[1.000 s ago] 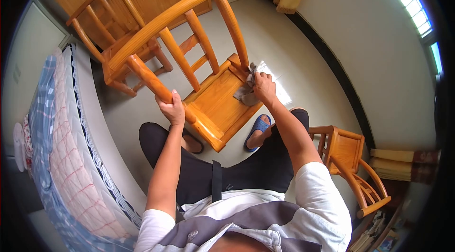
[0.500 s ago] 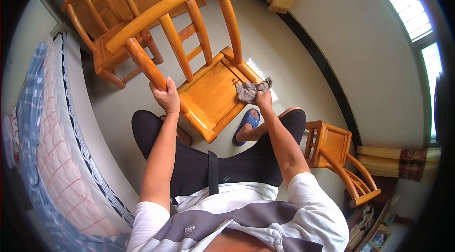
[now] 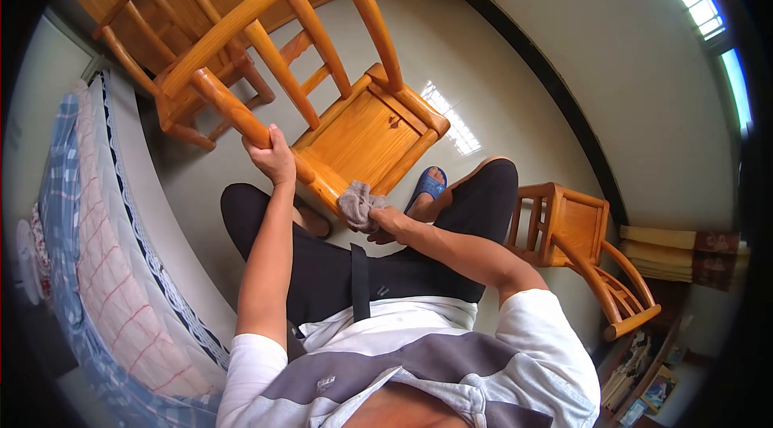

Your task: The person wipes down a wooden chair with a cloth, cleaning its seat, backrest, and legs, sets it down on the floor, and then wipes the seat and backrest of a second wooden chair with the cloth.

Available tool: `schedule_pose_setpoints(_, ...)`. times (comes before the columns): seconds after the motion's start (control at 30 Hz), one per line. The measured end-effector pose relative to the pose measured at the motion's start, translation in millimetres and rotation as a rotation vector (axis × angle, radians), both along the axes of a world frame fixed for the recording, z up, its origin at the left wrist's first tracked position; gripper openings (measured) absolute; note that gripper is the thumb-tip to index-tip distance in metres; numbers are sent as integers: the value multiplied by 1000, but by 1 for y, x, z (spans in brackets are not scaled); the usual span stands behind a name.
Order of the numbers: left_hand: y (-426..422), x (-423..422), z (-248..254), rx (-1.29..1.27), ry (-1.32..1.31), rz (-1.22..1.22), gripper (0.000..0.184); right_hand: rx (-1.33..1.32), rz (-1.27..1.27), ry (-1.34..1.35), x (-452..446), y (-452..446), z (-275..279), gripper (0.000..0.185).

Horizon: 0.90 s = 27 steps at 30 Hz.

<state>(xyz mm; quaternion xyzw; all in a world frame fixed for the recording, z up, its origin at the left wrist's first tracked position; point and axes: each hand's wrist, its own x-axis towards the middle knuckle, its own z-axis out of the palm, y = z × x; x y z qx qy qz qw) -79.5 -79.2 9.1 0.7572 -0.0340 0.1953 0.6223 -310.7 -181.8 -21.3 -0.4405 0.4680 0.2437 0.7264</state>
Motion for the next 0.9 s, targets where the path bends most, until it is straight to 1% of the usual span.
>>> schedule_pose_setpoints(0.07,0,3,-3,-28,7,-18,33,-174,435,-64,-4,1,-14,44)
schedule_pose_setpoints(0.1,-1,2,1,-29,-1,-7,33,-105,415,-106,-3,8,7,46)
schedule_pose_setpoints(0.13,-3,-2,4,-13,-46,-7,33,-120,425,-228,-1,13,18,45)
schedule_pose_setpoints(0.17,-3,-4,8,3,-93,3,33,-123,426,-253,3,14,18,42)
schedule_pose_setpoints(0.2,-2,-4,9,26,-71,12,34,-122,433,-279,8,13,20,40)
schedule_pose_setpoints(0.27,-1,-4,9,-16,-9,-32,33,86,79,-429,16,7,27,31)
schedule_pose_setpoints(0.3,0,-6,11,-16,-14,-16,33,219,-80,-458,23,0,46,27)
schedule_pose_setpoints(0.33,-1,-8,14,-20,-1,-26,32,339,-120,-532,29,-14,52,27)
schedule_pose_setpoints(0.4,-4,-7,16,-37,9,-14,32,146,-291,-662,46,-25,71,28)
schedule_pose_setpoints(0.47,-3,-7,13,-32,-15,-29,35,-26,-309,-833,68,-38,95,33)
schedule_pose_setpoints(0.5,-2,-9,12,-72,-29,-61,32,-156,-265,-919,80,-44,114,35)
schedule_pose_setpoints(0.53,0,-6,7,-67,-83,-106,33,-284,-224,-1000,93,-47,137,37)
schedule_pose_setpoints(0.6,4,-1,-7,-275,38,-259,38,-479,-158,-1062,118,-47,179,37)
schedule_pose_setpoints(0.67,8,-2,2,-285,48,-296,38,-518,-138,-1174,140,-36,201,37)
schedule_pose_setpoints(0.73,13,-5,8,-368,105,-415,39,-772,55,-1229,161,-33,187,38)
schedule_pose_setpoints(0.77,13,-4,6,-338,146,-406,35,-900,109,-1260,167,-26,173,37)
schedule_pose_setpoints(0.8,12,-4,5,-342,157,-408,35,-1030,210,-1276,165,-21,165,38)
schedule_pose_setpoints(0.87,9,-2,7,-253,6,-312,30,-1126,327,-1154,148,-11,123,41)
schedule_pose_setpoints(0.9,8,-5,13,-260,-80,-326,27,-1083,318,-1061,133,-6,102,42)
